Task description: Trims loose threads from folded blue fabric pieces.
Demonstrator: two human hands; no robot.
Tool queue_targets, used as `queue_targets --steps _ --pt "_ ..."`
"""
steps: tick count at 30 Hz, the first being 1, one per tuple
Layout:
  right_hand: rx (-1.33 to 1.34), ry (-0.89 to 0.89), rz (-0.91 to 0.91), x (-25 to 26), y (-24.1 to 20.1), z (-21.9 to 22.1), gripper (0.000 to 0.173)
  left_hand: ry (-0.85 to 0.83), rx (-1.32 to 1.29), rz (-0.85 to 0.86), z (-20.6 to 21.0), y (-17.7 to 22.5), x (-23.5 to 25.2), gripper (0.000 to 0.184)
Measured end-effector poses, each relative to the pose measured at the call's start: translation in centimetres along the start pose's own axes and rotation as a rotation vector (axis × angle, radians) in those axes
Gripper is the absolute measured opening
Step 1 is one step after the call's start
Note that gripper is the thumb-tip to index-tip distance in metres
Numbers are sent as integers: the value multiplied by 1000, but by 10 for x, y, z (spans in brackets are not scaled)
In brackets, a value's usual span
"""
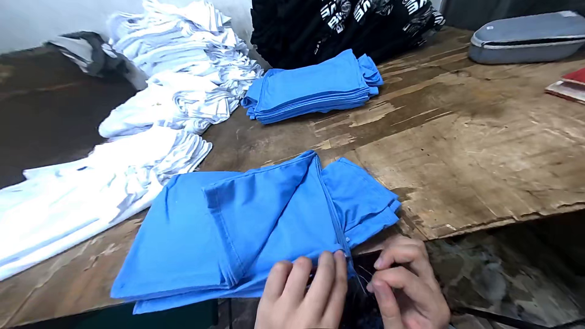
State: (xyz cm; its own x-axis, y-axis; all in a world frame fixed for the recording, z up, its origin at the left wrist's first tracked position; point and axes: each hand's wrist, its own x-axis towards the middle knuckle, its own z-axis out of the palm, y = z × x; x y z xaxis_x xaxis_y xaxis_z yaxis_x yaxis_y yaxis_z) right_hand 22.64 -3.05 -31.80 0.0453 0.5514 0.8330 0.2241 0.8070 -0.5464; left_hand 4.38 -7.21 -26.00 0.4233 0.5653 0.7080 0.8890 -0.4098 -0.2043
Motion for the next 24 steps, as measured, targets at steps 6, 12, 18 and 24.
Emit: queue_targets --steps 6,12,18,24 --pt "-121 -233 8 4 14 -11 24 -113 -310 -201 2 -26 3 32" --pt "-209 -381 -118 18 12 -31 51 350 -109 -664 -2 -122 -8 24" --pt "-258 -343 -91 18 13 -6 16 85 -477 -500 13 -33 4 42" --pt "61 -180 156 11 11 -12 12 -52 -533 -461 2 -18 -25 20"
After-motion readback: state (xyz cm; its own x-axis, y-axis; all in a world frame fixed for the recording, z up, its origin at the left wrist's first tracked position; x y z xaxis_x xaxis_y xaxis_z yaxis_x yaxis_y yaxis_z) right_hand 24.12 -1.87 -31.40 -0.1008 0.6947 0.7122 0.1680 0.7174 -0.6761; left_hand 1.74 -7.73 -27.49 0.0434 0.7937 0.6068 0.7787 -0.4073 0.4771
